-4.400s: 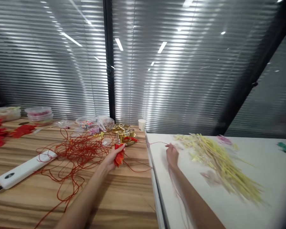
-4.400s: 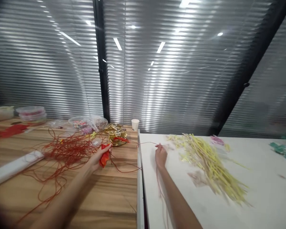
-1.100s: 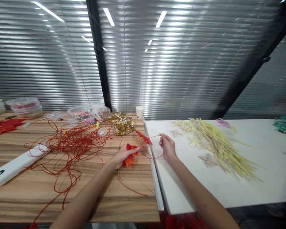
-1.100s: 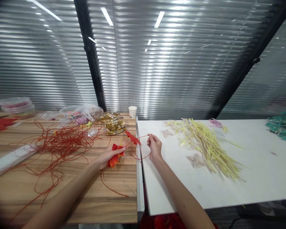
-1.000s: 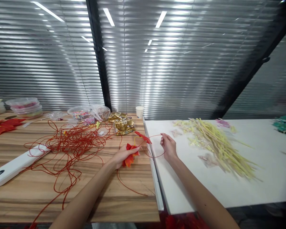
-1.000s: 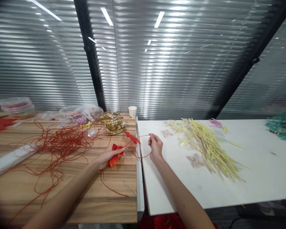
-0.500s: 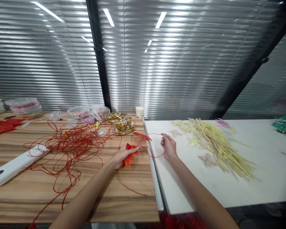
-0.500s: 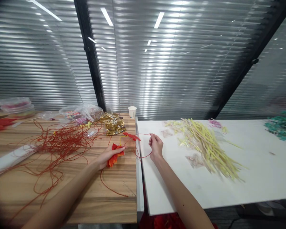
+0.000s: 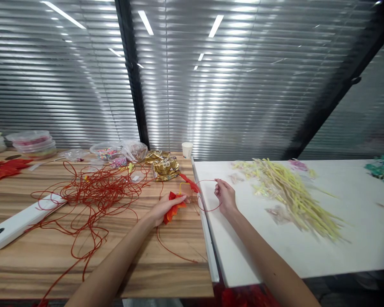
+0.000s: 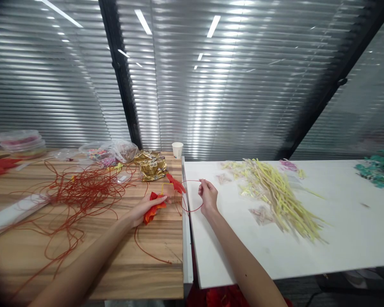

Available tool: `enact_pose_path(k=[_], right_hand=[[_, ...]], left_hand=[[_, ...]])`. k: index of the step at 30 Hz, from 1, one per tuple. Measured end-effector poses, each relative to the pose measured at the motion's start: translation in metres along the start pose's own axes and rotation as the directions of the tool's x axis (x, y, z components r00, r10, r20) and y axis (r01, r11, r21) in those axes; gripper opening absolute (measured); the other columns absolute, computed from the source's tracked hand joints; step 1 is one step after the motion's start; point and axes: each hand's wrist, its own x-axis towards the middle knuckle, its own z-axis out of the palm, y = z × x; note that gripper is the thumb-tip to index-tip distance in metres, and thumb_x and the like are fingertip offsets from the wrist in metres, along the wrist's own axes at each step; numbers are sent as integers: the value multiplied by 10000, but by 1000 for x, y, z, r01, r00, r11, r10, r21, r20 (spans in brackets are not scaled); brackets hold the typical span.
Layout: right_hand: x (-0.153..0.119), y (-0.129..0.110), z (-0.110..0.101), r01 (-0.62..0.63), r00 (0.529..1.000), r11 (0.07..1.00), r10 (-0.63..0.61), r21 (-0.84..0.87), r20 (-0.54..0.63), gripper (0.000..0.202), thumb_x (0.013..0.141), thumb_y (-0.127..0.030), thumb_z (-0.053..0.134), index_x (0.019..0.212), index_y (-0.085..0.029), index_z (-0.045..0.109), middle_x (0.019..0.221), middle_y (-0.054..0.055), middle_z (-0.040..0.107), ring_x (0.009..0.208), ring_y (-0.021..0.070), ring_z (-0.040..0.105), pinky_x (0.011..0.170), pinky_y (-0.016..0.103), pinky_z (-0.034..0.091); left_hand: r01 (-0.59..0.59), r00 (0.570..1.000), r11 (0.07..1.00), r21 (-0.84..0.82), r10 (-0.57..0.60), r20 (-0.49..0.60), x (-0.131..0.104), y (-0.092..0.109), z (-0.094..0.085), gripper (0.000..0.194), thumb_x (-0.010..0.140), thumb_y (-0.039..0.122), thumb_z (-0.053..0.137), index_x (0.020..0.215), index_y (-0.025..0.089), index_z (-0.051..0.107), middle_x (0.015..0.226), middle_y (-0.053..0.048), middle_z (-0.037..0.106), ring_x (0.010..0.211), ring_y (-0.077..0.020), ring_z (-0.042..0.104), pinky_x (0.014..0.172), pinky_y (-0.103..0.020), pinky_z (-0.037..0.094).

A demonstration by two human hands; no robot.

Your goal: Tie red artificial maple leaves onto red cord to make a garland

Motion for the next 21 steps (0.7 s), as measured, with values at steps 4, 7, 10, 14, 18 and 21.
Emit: enact_pose_path(k=[4,7,10,14,18,21], right_hand=[[-1,0,2,-14,1000,1000,14,14,1,204,576,-328,690,669,-162,616,522,-40,449,457,49,381,390,174,314],[-4,-1,3,-34,999,999,34,24,7,199,554,-312,698,654,-160,616,524,-39,465,460,49,384,395,175,311],[-6,-2,5,-53,999,998,53,30,12,175,550,-289,692,641,-160,616,525,-40,474,457,46,384,399,175,310],[-7,-1,5,-73,997,997,72,30,21,156,557,-267,686,652,-159,625,529,-38,478,464,47,391,403,171,314],[-8,-1,5,-84,996,996,83,19,32,153,564,-258,687,662,-156,628,536,-33,480,471,48,395,405,167,323],[-8,-1,6,-86,995,996,86,6,41,153,568,-254,690,667,-154,630,539,-29,482,472,52,398,405,170,329]], left_hand=[[30,999,999,18,-30,15,3,-4,-2,385,671,463,612,887,145,638,892,-76,638,467,-35,410,392,-171,236],[38,999,999,15,-39,16,4,-6,-3,412,676,463,607,931,140,619,893,-76,627,467,-31,408,384,-162,236],[37,999,999,3,-37,13,4,-6,-3,420,671,465,612,925,130,611,883,-76,621,469,-31,413,379,-158,244],[67,998,998,-21,-67,8,3,-5,-3,414,672,465,614,924,137,597,880,-70,623,465,-27,417,375,-149,248],[95,995,995,-43,-96,-9,4,-5,-3,422,658,469,627,925,144,589,871,-59,629,445,-22,415,364,-152,252],[104,994,993,-48,-105,-6,4,-5,-3,424,655,469,630,917,138,592,857,-59,633,439,-21,416,362,-154,255]])
